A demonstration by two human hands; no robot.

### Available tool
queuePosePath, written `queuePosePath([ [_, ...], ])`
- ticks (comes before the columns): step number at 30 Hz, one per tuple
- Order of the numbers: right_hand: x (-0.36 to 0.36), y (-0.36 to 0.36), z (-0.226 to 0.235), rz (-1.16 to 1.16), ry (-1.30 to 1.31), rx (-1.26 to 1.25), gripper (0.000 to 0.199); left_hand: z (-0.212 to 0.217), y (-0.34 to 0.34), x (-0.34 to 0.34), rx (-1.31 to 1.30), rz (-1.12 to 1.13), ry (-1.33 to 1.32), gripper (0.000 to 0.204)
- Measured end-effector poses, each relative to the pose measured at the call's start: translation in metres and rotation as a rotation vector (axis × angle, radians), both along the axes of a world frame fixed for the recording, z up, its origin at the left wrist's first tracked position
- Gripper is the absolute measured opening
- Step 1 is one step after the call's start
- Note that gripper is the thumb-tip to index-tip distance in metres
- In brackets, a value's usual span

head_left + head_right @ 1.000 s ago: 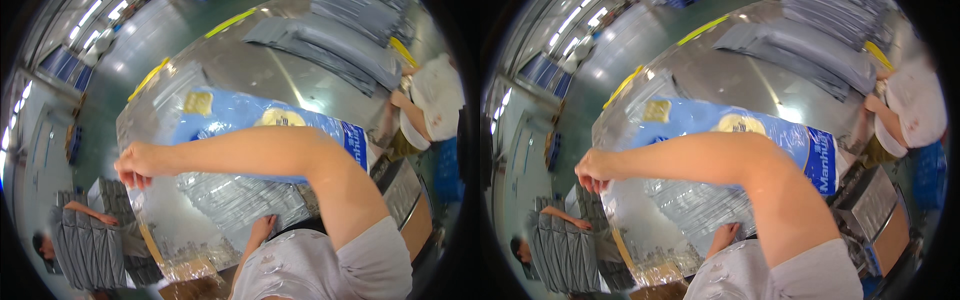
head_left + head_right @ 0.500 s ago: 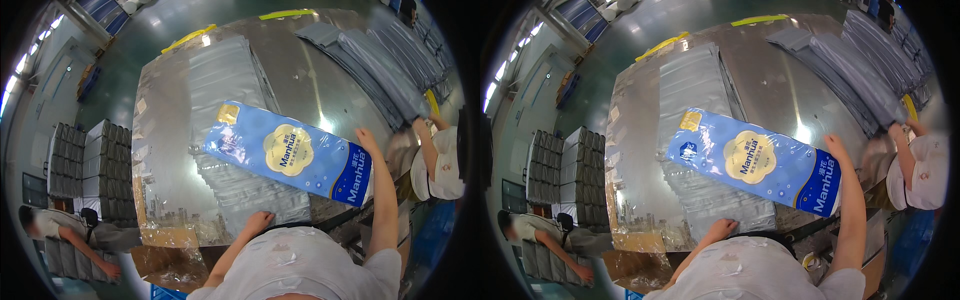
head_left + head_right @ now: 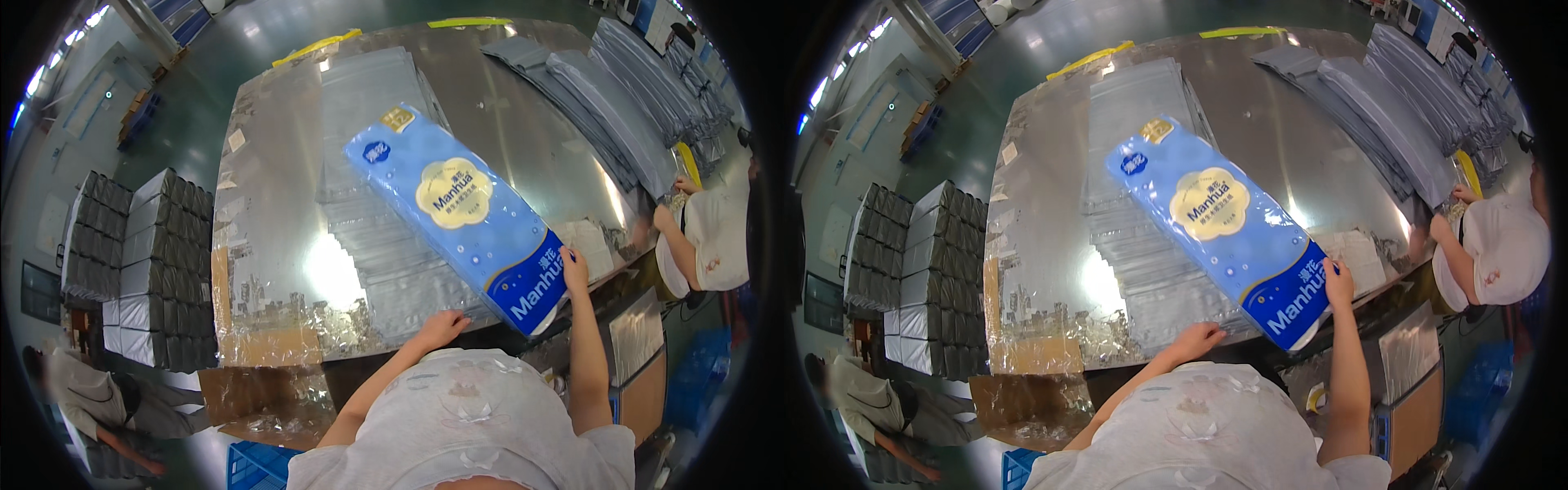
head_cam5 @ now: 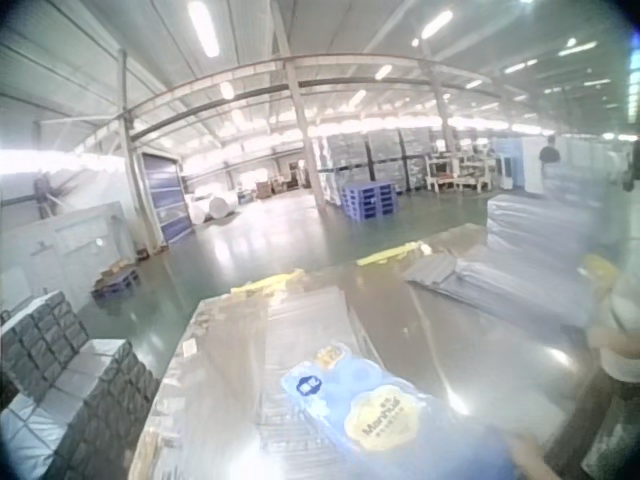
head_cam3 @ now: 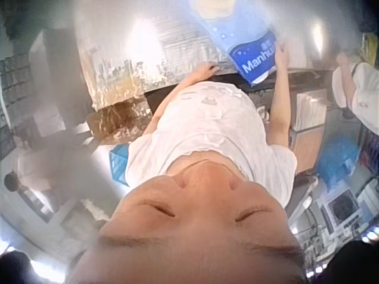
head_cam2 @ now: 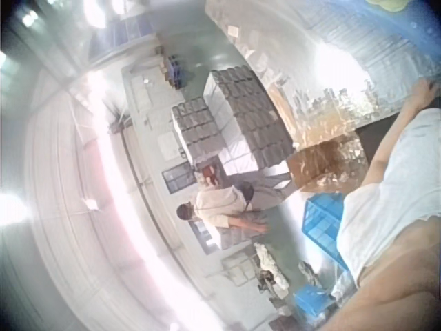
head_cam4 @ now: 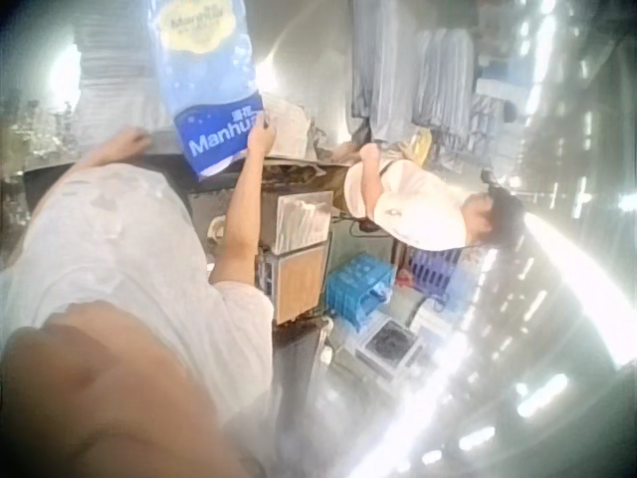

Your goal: The person slides a pack of tissues into a grey plastic bag, seals the opening by folding the flap, and places the completed package onto a stack of similar items on a metal table.

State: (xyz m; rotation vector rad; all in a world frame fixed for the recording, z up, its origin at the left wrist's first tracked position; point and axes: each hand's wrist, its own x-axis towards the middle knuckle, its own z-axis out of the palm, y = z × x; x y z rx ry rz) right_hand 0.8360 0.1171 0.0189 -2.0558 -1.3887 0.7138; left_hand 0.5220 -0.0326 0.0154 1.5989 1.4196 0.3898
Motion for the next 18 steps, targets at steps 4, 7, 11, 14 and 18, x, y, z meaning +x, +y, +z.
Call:
queuePosePath([
  [4,-0.048,-0.060,0.006,-0.046,-0.013,-0.020,0.050,-0.006,-0.051,-0.020,-0.010,0.123,-0.061,0.024],
  [7,-0.074,-0.099,-0.020,0.030,0.176,0.013,0.054,-0.003,-0.082,-0.031,-0.012,0.187,-0.193,0.030],
  [11,-0.131,-0.146,-0.012,0.089,0.629,-0.005,0.041,-0.008,-0.117,-0.061,-0.032,0.373,-0.153,0.039],
  [14,-0.169,-0.183,0.013,0.101,0.839,-0.027,0.037,-0.019,-0.143,-0.092,-0.108,0.416,-0.390,0.036],
  [18,-0.199,-0.216,0.009,0.123,0.822,-0.055,0.040,-0.012,-0.157,-0.116,-0.152,0.616,-0.536,0.023],
])
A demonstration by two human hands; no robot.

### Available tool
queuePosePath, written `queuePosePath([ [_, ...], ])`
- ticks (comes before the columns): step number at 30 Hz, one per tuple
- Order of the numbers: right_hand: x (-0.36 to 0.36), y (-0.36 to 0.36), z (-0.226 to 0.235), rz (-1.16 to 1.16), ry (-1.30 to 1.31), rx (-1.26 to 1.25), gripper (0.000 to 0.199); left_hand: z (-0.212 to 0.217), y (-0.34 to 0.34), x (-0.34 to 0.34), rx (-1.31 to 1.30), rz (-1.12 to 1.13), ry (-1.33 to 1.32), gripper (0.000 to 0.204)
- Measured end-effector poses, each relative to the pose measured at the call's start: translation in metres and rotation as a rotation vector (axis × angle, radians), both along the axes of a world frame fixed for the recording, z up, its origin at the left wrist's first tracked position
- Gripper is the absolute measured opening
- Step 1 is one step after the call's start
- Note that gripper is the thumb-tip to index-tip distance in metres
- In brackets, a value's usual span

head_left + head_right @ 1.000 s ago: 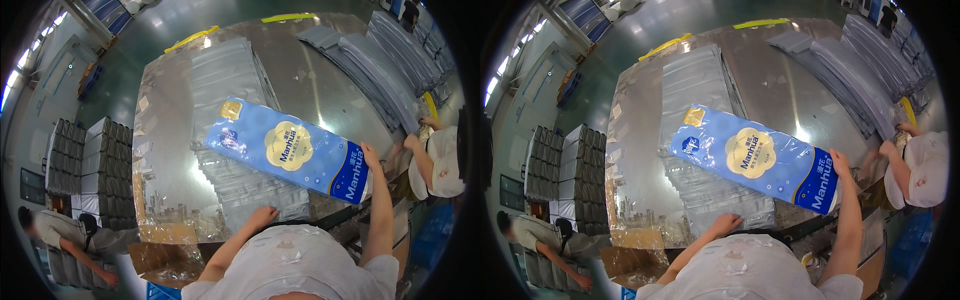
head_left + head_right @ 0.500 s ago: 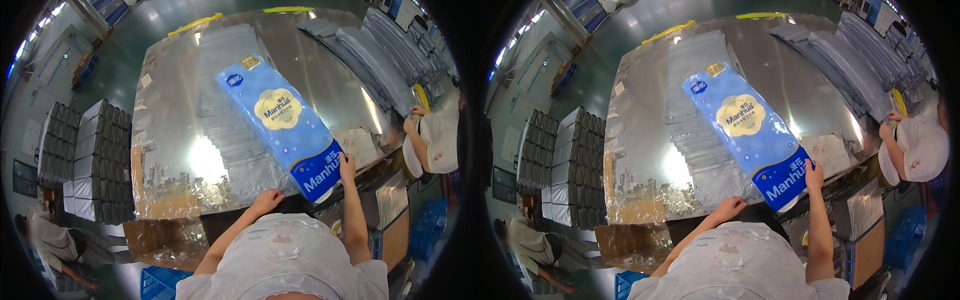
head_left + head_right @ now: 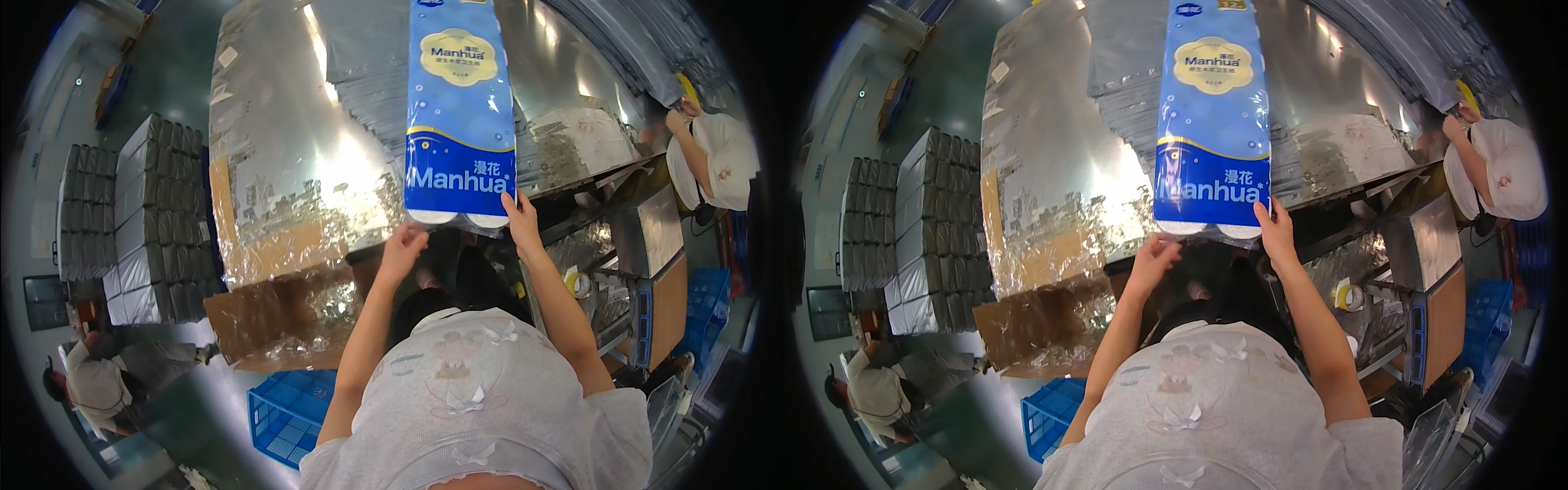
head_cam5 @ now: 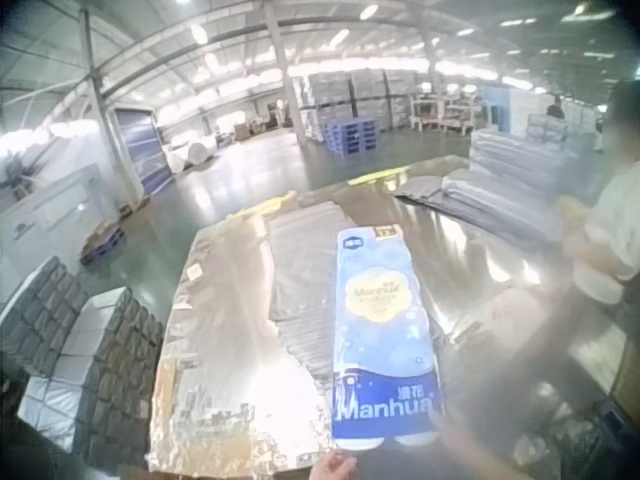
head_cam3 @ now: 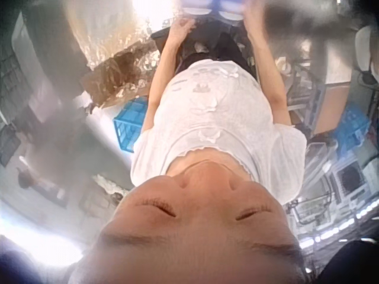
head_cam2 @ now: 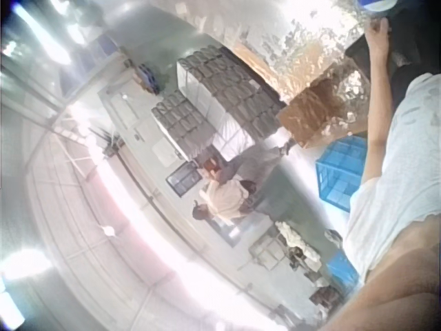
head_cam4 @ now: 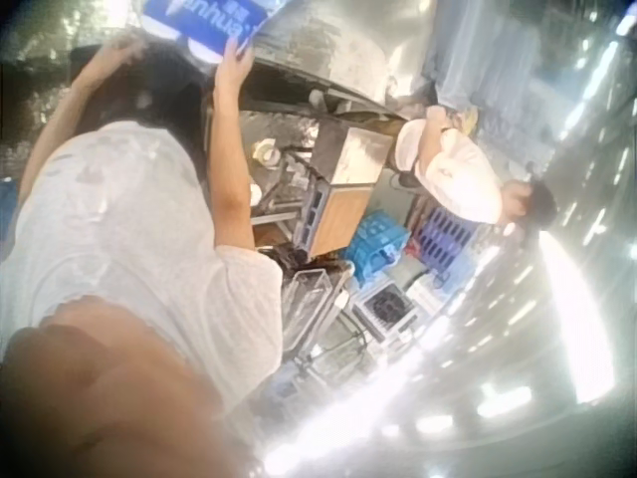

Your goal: The person slides a pack of tissues into a grey plastic bag, seals the opening by folding the flap, and places the completed package onto a stack of similar items on a metal table.

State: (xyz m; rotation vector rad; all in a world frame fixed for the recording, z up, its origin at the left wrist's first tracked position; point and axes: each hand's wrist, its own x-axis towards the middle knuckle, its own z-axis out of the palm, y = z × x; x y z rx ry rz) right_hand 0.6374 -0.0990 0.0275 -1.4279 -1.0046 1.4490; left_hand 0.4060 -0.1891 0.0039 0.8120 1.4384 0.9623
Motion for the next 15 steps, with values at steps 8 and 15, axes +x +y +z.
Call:
queuePosePath([
  [8,0.001,-0.035,-0.007,0.130,0.001,-0.095,0.046,-0.017,-0.038,-0.014,0.000,0.147,-0.150,0.013],
  [15,0.028,0.043,-0.003,0.122,-0.081,-0.035,0.048,-0.023,-0.096,-0.002,-0.018,-0.260,-0.333,0.016],
])
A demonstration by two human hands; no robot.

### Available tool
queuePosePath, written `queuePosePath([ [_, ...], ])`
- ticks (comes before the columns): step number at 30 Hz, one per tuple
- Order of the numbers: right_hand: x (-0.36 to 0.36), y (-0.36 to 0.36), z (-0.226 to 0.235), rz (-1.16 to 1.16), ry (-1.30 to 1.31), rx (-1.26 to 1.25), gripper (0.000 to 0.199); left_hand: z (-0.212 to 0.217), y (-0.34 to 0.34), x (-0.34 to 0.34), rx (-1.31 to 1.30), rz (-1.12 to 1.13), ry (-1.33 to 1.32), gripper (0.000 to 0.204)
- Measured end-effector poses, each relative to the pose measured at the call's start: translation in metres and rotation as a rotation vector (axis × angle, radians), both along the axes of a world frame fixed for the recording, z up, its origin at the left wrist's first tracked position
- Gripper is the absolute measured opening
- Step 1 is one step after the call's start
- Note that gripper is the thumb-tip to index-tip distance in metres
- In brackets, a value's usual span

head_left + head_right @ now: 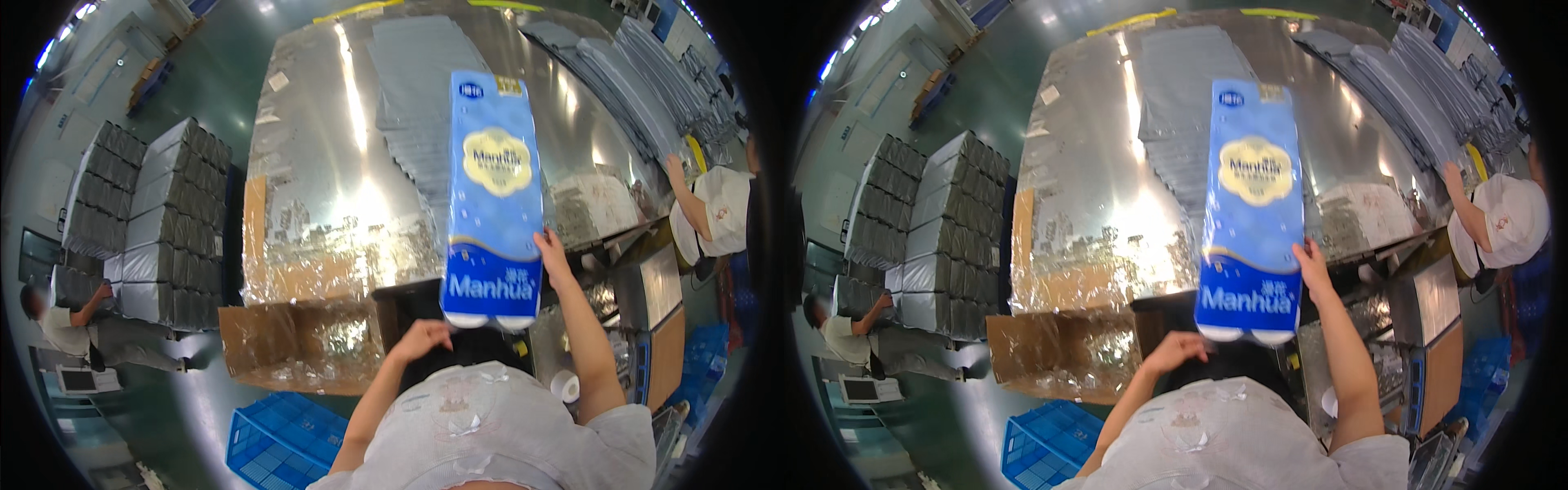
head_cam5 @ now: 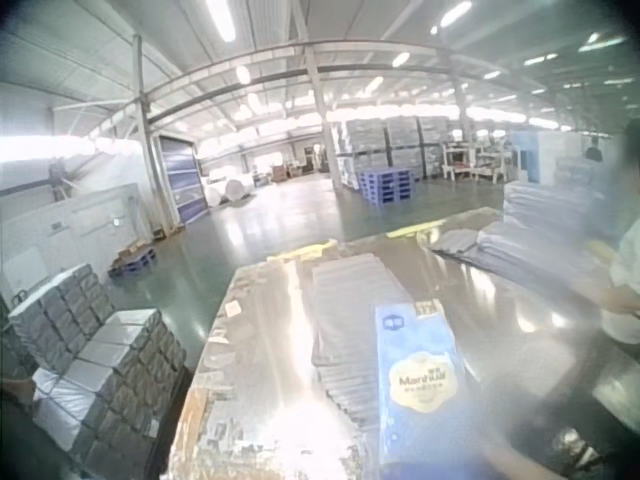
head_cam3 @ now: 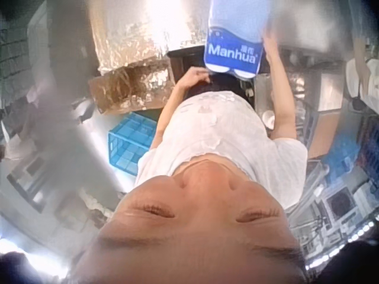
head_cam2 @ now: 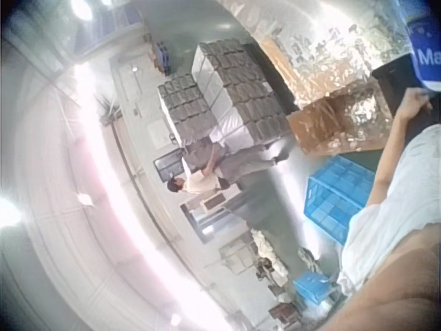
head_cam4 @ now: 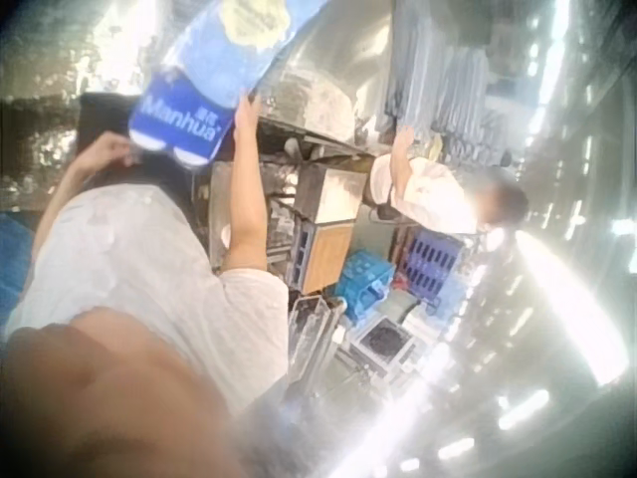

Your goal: The person slides a pack of tissues into a grey plastic bag, seals the opening by folding the flap, and places the completed package onto a stack of similar items on a metal table.

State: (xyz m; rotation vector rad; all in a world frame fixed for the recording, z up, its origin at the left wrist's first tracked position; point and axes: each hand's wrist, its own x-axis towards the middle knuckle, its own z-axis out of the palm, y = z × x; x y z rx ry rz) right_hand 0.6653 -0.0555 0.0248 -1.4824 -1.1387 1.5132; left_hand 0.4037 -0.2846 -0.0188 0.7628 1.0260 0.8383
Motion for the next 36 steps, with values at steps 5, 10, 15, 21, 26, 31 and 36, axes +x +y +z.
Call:
queuePosePath([
  [5,-0.038,0.079,0.014,0.122,0.052,-0.010,0.046,-0.002,0.011,-0.005,-0.022,-0.457,0.328,0.021],
  [10,-0.064,0.074,0.007,0.273,-0.091,0.079,0.043,0.006,0.084,-0.053,0.067,0.111,0.511,0.038],
  [15,-0.074,0.154,0.011,0.566,-0.047,-0.211,0.033,0.050,0.182,-0.075,0.244,0.373,0.659,0.064],
  [21,-0.145,0.343,0.011,0.770,-0.764,0.885,0.018,0.043,0.282,-0.105,0.294,0.654,0.407,0.050],
  [26,-0.187,0.408,-0.043,0.604,-1.016,1.212,0.012,0.047,0.330,-0.114,0.235,0.622,0.379,0.045],
  [31,-0.178,0.480,-0.056,0.607,-0.749,0.992,0.012,0.032,0.400,-0.140,0.263,0.401,0.617,0.039],
  [36,-0.174,0.487,-0.025,0.590,-0.499,0.777,0.014,0.011,0.507,-0.176,0.755,0.255,1.883,0.037],
])
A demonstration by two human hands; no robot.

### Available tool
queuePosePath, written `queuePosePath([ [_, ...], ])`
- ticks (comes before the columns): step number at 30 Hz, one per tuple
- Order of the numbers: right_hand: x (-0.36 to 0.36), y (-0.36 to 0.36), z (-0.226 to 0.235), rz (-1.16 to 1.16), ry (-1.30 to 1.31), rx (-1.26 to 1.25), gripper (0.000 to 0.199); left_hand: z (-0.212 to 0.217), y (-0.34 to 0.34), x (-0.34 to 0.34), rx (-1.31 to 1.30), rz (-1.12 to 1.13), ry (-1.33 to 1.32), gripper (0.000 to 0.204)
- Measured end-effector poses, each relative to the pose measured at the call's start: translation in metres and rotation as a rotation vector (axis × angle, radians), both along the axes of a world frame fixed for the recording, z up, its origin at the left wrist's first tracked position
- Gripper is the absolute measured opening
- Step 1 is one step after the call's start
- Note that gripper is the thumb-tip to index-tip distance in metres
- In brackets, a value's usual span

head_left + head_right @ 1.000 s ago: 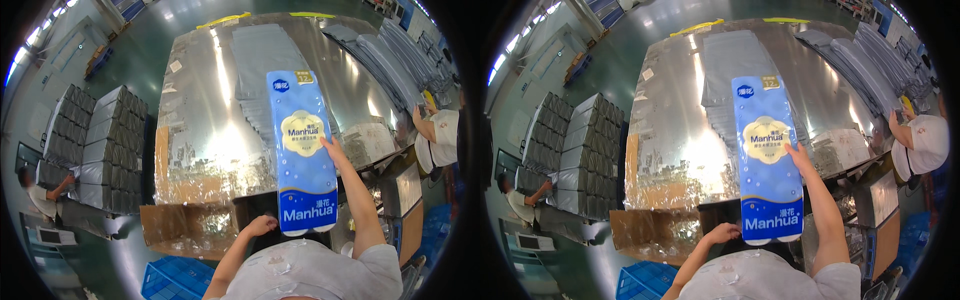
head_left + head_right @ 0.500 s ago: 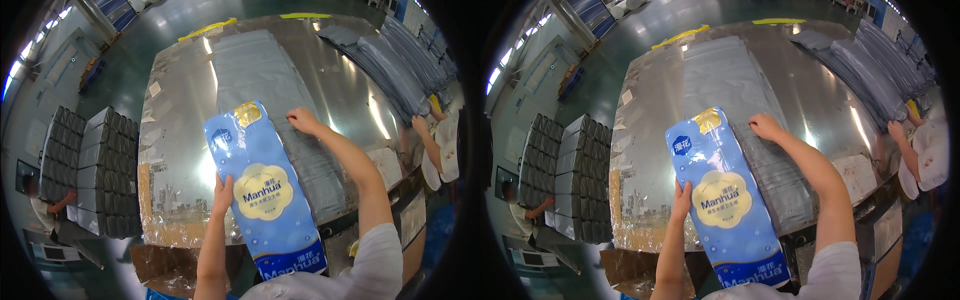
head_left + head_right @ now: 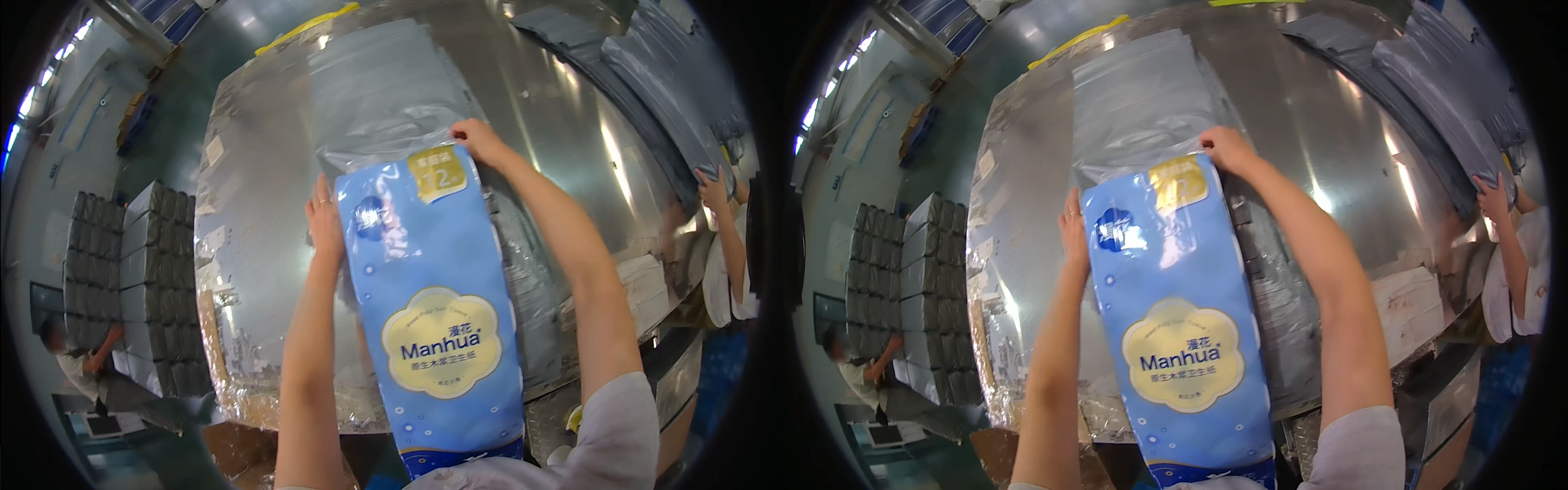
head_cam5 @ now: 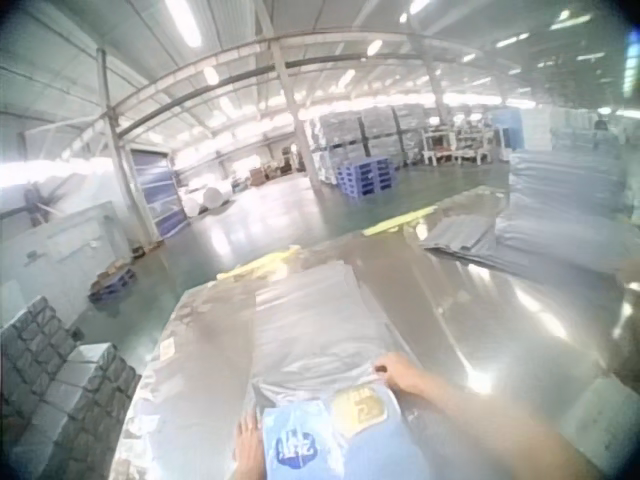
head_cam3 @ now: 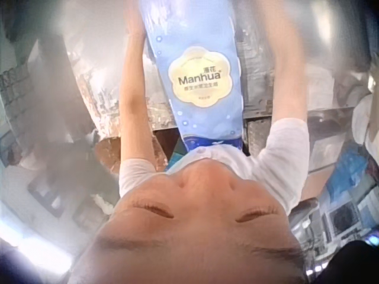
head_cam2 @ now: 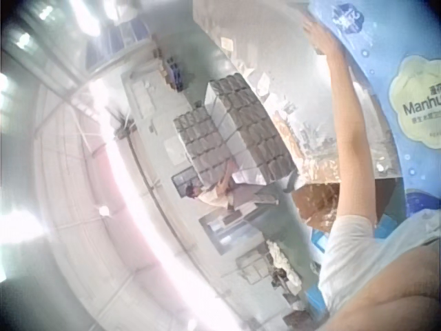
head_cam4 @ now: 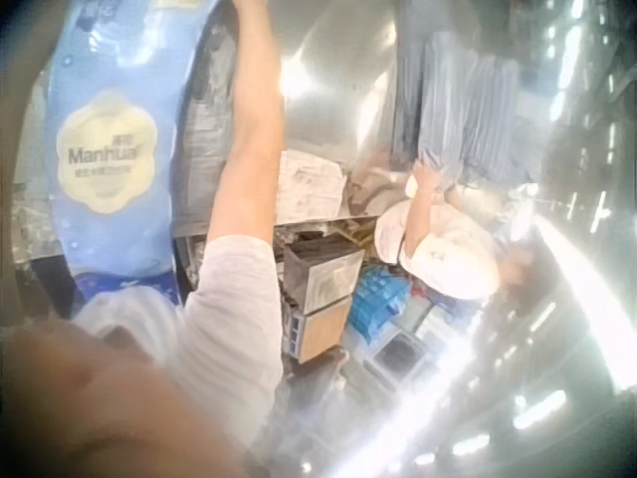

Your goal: The person slides a pack of tissues into a grey plastic bag, seals the opening by folding the flap, and places the completed package onto a stack of similar items on a metal table.

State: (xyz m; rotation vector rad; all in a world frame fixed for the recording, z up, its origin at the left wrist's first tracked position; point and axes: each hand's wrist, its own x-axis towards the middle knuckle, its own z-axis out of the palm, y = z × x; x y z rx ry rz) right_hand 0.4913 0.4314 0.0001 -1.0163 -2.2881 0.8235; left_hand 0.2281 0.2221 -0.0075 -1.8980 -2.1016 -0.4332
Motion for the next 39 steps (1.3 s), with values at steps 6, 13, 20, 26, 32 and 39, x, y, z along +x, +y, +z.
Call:
queuePosePath([
  [6,0.020,-0.055,0.022,-0.266,0.496,0.028,0.011,0.012,0.040,-0.012,0.179,0.193,-0.466,0.053],
  [13,0.050,-0.105,0.014,-0.011,0.470,-0.263,0.016,-0.037,0.007,-0.021,-0.089,0.243,-0.823,0.050],
  [20,0.015,-0.080,-0.036,-0.277,-0.126,0.144,0.019,-0.045,-0.006,-0.017,-0.129,0.102,-0.939,0.039],
  [26,0.025,-0.087,-0.037,-0.222,-0.231,0.168,0.018,0.004,-0.001,0.006,0.228,-0.056,-0.719,0.022],
  [32,0.021,-0.101,-0.021,-0.137,-0.248,0.033,0.019,-0.025,0.007,-0.043,-0.103,0.049,-0.795,0.022],
  [39,0.059,-0.135,0.008,-0.047,-0.585,-0.162,0.022,-0.014,-0.060,0.010,-0.366,-0.125,-0.473,0.016],
])
